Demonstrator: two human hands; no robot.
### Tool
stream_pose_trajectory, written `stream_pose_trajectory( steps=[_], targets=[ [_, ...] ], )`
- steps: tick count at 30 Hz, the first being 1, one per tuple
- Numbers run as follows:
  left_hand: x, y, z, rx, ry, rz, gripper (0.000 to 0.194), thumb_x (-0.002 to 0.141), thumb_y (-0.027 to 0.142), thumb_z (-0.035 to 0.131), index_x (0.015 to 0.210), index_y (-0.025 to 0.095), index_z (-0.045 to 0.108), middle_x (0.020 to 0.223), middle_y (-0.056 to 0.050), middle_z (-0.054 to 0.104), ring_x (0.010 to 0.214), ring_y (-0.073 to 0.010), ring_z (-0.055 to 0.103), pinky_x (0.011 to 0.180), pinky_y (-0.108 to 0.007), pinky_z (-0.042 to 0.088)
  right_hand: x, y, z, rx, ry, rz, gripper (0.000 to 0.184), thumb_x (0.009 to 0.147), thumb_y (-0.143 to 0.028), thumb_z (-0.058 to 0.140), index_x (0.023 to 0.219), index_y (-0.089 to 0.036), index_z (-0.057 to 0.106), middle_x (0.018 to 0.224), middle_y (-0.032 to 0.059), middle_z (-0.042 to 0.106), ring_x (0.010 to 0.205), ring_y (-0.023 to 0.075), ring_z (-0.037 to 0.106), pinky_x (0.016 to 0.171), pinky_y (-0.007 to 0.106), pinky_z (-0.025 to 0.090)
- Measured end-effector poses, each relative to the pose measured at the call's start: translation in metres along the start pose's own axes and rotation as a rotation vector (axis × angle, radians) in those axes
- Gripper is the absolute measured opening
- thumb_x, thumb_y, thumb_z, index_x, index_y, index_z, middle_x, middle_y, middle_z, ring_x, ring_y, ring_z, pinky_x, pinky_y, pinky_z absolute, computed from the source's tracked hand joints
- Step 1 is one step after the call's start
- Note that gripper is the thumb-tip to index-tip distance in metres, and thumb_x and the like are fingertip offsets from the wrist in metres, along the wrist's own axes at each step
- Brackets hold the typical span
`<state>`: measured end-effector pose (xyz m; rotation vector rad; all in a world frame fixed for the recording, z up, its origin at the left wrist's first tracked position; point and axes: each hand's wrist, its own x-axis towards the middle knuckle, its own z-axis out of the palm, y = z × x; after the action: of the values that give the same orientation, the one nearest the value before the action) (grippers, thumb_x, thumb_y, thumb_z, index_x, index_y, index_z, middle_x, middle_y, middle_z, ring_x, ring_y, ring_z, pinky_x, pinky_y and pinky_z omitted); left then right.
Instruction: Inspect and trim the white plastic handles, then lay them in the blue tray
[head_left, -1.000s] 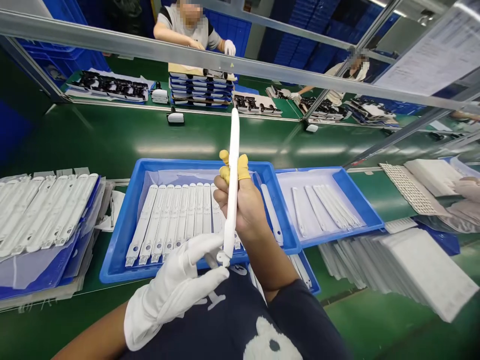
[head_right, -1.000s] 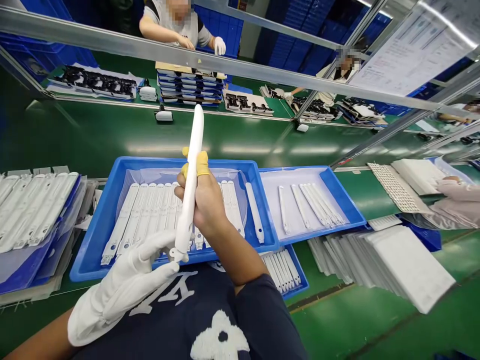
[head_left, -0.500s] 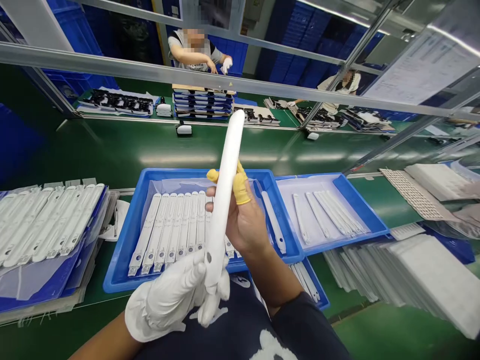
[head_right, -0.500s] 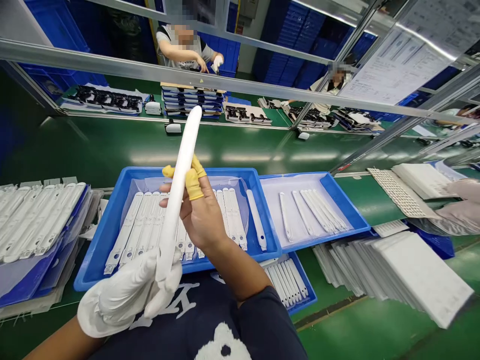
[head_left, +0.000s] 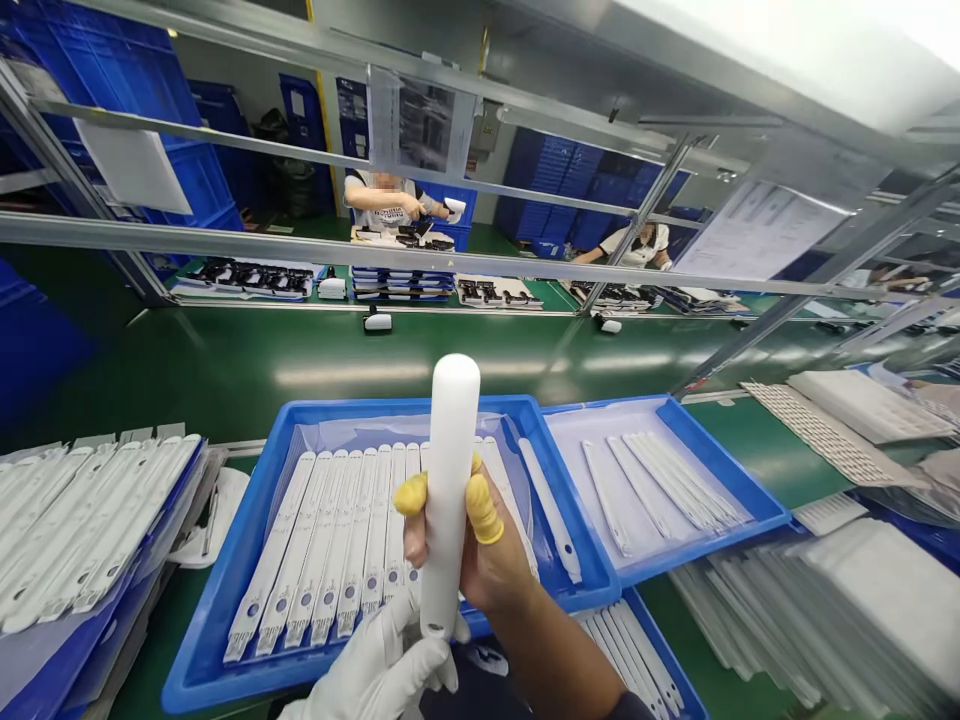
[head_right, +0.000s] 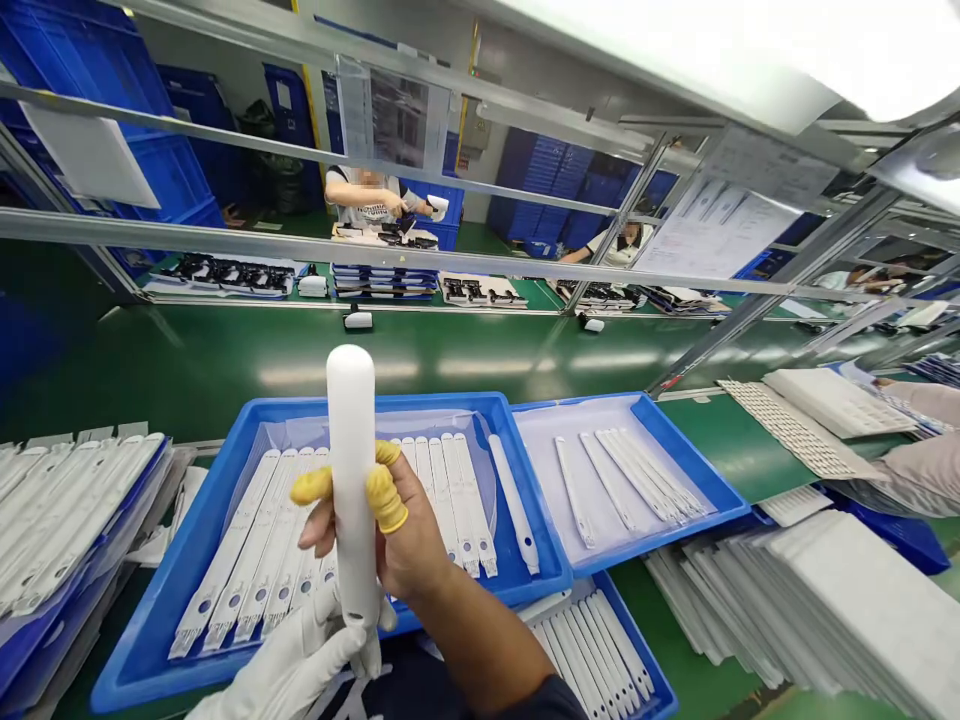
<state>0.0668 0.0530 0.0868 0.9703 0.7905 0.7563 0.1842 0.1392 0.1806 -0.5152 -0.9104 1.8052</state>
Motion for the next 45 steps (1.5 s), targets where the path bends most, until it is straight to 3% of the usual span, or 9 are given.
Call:
stream_pose_trajectory(
  steps=[4,11,21,26,30,34,37,40,45],
  targets=[
    [0.005,-0.026,-0.004,0.126,0.166,-0.015,0.051,0.090,0.064,0.061,0.115,0.020,0.065,0.086,-0.007,0.071,0.081,-0.0221,0.064,0.082,-0.036,0.054,-0.002,0.008,-0.010,-0.033,-0.059,-0.012,0.052,0.083,-0.074,0.062,0.095,-0.024,0.052,0.066,-0.0030,0.064,0.045,0.0095,0.052,0.047,0.023,0.042],
    [0.013,-0.027,-0.005,0.191,0.081,-0.059,0.051,0.093,0.064,0.055,0.119,0.022,0.068,0.089,-0.006,0.074,0.085,-0.0234,0.066,0.086,-0.036,0.056,-0.002,0.010,-0.026,0.024,0.011,0.030,0.052,0.079,-0.072,0.069,0.092,-0.025,0.049,0.070,-0.0045,0.064,0.043,0.0080,0.046,0.043,0.022,0.036],
    [0.027,-0.020,-0.001,0.451,0.086,0.018,0.044,0.089,0.057,0.062,0.118,0.025,0.071,0.122,-0.009,0.074,0.123,-0.0318,0.063,0.116,-0.048,0.042,-0.011,0.006,-0.049,-0.072,0.021,0.046,0.062,0.077,-0.083,0.059,0.092,-0.023,0.050,0.056,-0.0053,0.061,0.038,0.0098,0.046,0.041,0.023,0.039],
    [0.023,-0.023,0.003,0.538,0.085,-0.035,0.047,0.079,0.064,0.072,0.098,0.021,0.071,0.088,-0.007,0.076,0.091,-0.0276,0.071,0.090,-0.039,0.058,-0.011,0.005,-0.058,-0.091,-0.026,0.131,0.068,0.085,-0.084,0.042,0.066,-0.020,0.051,0.040,-0.0047,0.049,0.033,0.0083,0.041,0.037,0.021,0.037],
    [0.021,-0.013,0.010,0.479,0.039,-0.112,0.048,0.073,0.066,0.075,0.090,0.023,0.063,0.073,-0.002,0.070,0.067,-0.0222,0.066,0.066,-0.034,0.058,-0.012,0.006,-0.059,-0.022,0.010,0.164,0.066,0.087,-0.082,0.042,0.066,-0.021,0.053,0.037,-0.0087,0.040,0.029,0.0078,0.034,0.033,0.020,0.035],
    [0.023,-0.012,0.014,0.430,0.031,-0.126,0.046,0.074,0.064,0.074,0.090,0.024,0.059,0.070,-0.001,0.068,0.063,-0.0215,0.064,0.064,-0.033,0.056,-0.013,0.009,-0.059,0.019,-0.007,0.150,0.061,0.089,-0.080,0.041,0.071,-0.023,0.051,0.039,-0.0104,0.037,0.027,0.0076,0.030,0.033,0.020,0.033],
    [0.032,-0.015,0.012,0.524,0.038,-0.146,0.038,0.084,0.057,0.067,0.101,0.024,0.063,0.081,-0.003,0.070,0.074,-0.0236,0.066,0.074,-0.036,0.055,-0.005,0.010,-0.075,-0.251,0.146,0.138,0.061,0.094,-0.077,0.030,0.096,-0.022,0.056,0.049,-0.0089,0.047,0.034,0.0091,0.038,0.038,0.021,0.039],
    [0.044,-0.017,0.006,0.624,0.016,-0.156,0.041,0.093,0.048,0.054,0.124,0.022,0.060,0.087,-0.004,0.071,0.083,-0.0246,0.067,0.086,-0.040,0.054,0.009,0.011,-0.112,-1.006,0.478,0.301,0.053,0.106,-0.052,0.013,0.134,-0.021,0.046,0.081,-0.0007,0.065,0.058,0.0119,0.059,0.055,0.025,0.052],
    [0.053,-0.027,0.001,0.713,-0.104,-0.159,0.044,0.094,0.039,0.050,0.135,0.024,0.055,0.089,-0.002,0.071,0.086,-0.0235,0.068,0.089,-0.040,0.053,0.017,0.019,-0.182,-1.437,0.687,0.601,0.039,0.100,-0.033,0.056,0.135,-0.016,0.055,0.130,0.0129,0.061,0.112,0.0246,0.064,0.095,0.046,0.054]
  ],
)
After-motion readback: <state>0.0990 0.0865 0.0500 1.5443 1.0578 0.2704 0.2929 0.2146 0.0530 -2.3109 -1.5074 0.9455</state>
